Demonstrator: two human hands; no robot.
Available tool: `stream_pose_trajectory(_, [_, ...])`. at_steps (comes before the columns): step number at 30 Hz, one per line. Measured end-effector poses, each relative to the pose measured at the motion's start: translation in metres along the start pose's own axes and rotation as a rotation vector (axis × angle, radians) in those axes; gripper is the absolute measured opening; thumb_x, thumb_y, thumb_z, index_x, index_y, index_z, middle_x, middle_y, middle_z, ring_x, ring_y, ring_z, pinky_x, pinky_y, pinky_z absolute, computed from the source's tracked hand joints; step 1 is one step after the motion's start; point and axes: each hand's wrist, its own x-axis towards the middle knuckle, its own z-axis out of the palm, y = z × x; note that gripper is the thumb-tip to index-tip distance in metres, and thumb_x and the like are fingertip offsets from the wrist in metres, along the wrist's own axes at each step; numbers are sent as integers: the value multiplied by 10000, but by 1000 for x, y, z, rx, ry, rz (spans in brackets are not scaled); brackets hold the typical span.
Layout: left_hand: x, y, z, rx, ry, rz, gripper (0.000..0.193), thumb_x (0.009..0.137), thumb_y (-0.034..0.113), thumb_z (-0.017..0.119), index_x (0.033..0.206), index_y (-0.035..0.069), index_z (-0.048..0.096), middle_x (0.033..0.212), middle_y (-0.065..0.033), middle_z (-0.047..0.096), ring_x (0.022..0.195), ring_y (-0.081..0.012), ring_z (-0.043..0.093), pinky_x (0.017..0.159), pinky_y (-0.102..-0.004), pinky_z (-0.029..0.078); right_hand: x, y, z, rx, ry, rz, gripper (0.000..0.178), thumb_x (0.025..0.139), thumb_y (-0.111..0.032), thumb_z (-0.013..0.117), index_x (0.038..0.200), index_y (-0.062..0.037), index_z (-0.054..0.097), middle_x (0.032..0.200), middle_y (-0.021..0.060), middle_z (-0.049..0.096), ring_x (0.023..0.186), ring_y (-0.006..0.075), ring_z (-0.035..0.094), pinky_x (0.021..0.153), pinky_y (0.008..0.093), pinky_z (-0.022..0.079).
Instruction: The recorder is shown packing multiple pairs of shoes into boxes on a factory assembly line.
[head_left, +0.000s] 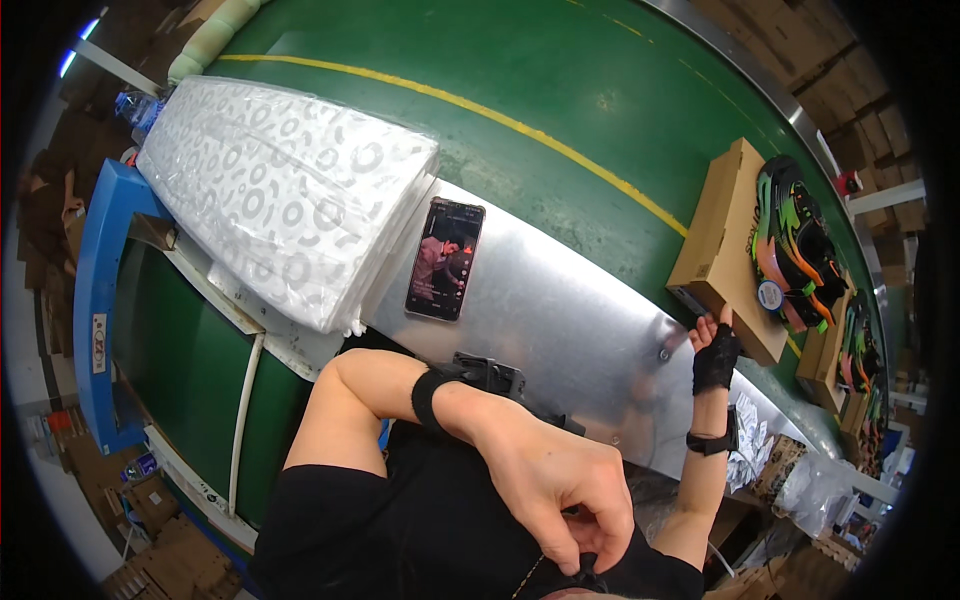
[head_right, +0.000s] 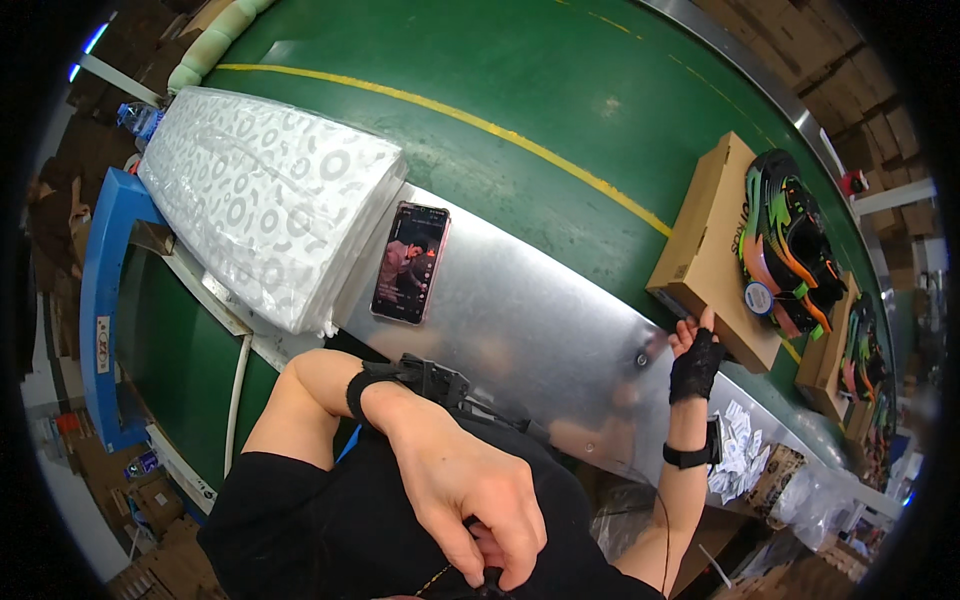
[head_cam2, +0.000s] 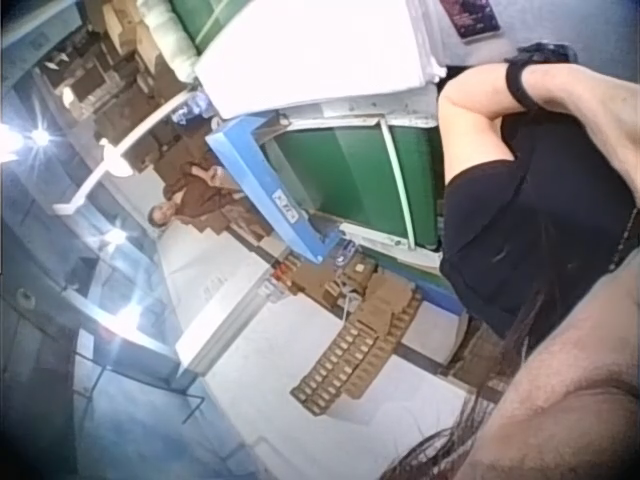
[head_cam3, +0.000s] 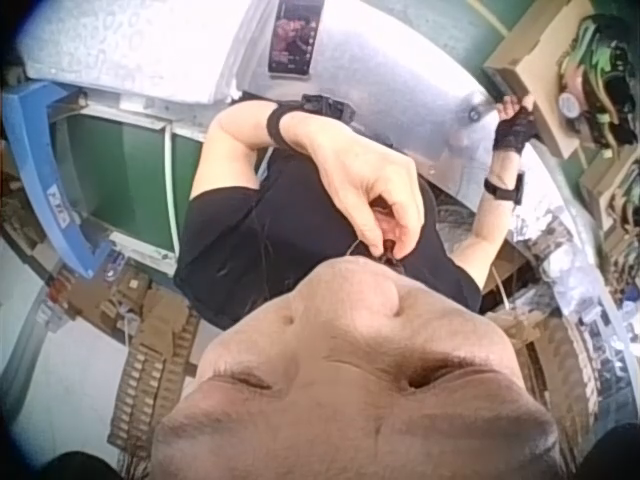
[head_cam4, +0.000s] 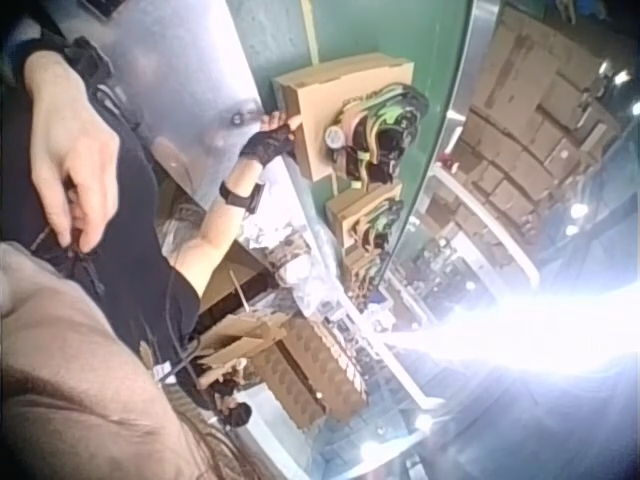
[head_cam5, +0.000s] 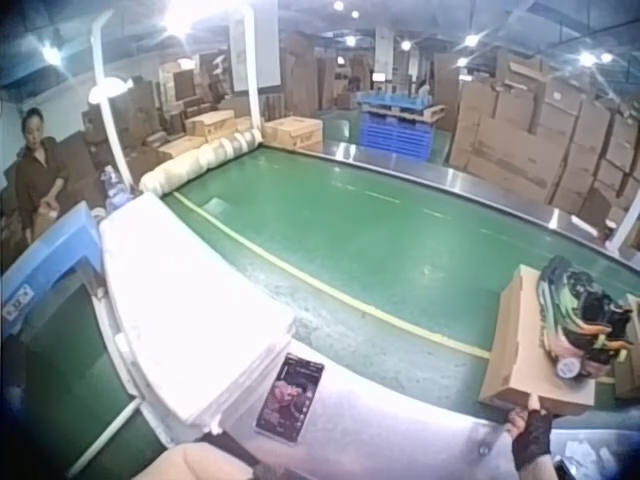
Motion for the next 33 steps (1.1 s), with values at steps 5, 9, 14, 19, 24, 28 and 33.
stream_pose_trajectory(5, [-8,4,-14,-43,-76,-149,168,771,122,643,851,-8,571,660,-55,502,539,-157,479,477,-272,375,-42,-35,-15,-495,-388,-45,483,825,-255,576,1205,5,430,1017,111,590,788,152,594,616,218,467])
stream_pose_trajectory(9, [-17,-4,-13,-184,-126,-144,162,780,114,636,860,-13,575,682,-64,516,541,-155,481,484,-264,382,-62,-86,-6,-577,-399,-403,322,850,-180,545,1105,16,525,897,84,607,756,116,570,655,209,435])
stream_pose_trajectory(14, [6,18,-14,-139,-168,-59,165,793,41,603,927,-51,575,722,-103,540,598,-182,501,521,-268,403,-47,-126,-38,-490,-225,-666,299,851,-160,550,1104,-1,535,931,54,605,782,88,552,664,194,409])
stream_pose_trajectory(19, [34,20,-20,-69,-272,-100,178,845,110,546,892,-58,577,813,-143,557,656,-260,539,576,-327,437,-33,-154,-53,-473,29,-965,310,844,-192,517,1089,-6,552,1015,89,596,945,167,550,859,274,405])
stream_pose_trajectory(24, [26,31,-11,38,-86,-223,129,794,-5,584,897,-82,573,793,-152,565,658,-229,523,564,-292,417,18,-162,-31,-858,310,-1298,217,764,-112,585,960,-21,570,849,115,584,752,217,600,676,307,473])
stream_pose_trajectory(28, [28,37,-15,-56,-149,-291,126,793,-31,571,898,-99,585,861,-192,568,707,-255,528,620,-316,420,15,-184,-31,-964,310,-1057,322,747,-220,581,1005,-34,529,866,148,588,782,298,579,704,383,456])
stream_pose_trajectory(33, [28,33,-25,-163,-79,-319,147,801,-41,551,935,-93,583,869,-191,565,720,-245,518,643,-305,413,38,-198,15,-1253,113,-656,608,702,-344,629,1145,-23,362,974,245,563,934,379,545,787,407,438])
